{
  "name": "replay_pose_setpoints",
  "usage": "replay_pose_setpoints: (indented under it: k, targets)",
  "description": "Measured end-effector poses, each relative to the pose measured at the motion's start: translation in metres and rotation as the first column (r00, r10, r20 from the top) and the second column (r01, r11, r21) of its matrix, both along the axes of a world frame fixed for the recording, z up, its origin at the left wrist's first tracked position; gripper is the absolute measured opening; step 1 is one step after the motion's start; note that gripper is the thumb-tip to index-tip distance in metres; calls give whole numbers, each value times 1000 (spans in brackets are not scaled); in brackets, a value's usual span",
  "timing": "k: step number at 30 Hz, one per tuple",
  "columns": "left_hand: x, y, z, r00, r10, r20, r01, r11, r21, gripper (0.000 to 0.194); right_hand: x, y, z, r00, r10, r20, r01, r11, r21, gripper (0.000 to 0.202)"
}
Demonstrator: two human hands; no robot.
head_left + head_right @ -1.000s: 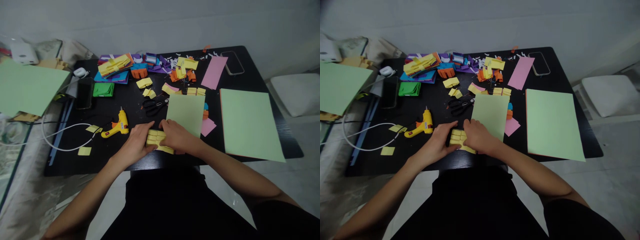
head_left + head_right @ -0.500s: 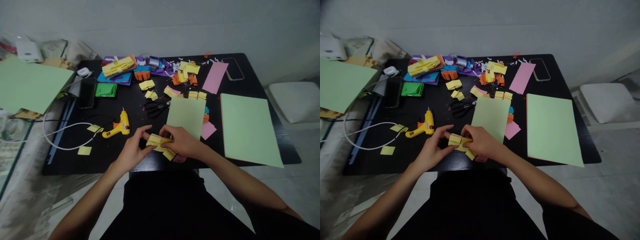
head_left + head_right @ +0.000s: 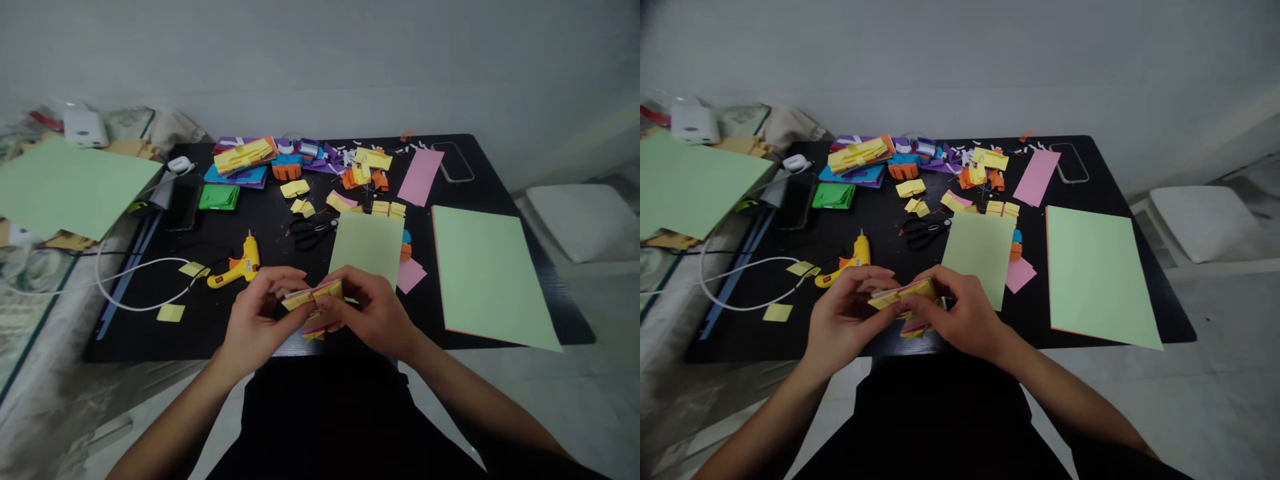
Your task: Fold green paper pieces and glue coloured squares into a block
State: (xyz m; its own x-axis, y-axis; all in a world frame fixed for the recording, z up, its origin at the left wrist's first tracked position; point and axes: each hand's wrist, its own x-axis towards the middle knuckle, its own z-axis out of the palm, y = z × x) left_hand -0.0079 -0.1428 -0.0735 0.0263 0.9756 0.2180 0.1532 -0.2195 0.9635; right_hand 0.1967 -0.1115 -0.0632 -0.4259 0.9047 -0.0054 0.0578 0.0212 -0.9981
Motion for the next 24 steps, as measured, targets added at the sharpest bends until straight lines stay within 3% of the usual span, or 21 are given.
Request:
replay_pose_setpoints:
  k: [8, 16, 24]
  targets:
    - [-4, -3, 7, 992, 61, -112, -53, 996, 77, 17, -6, -5, -1, 978, -168, -124, 166, 986, -29, 9]
    - [-2, -3, 10, 979, 114, -169, -85, 982, 169, 9, -5, -10, 5, 974, -192, -122, 198, 979, 40, 8]
    - [-3, -3, 14, 966, 135, -218, -92, 976, 199, 5, -5, -11, 7, 972, -195, -128, 200, 980, 22, 6]
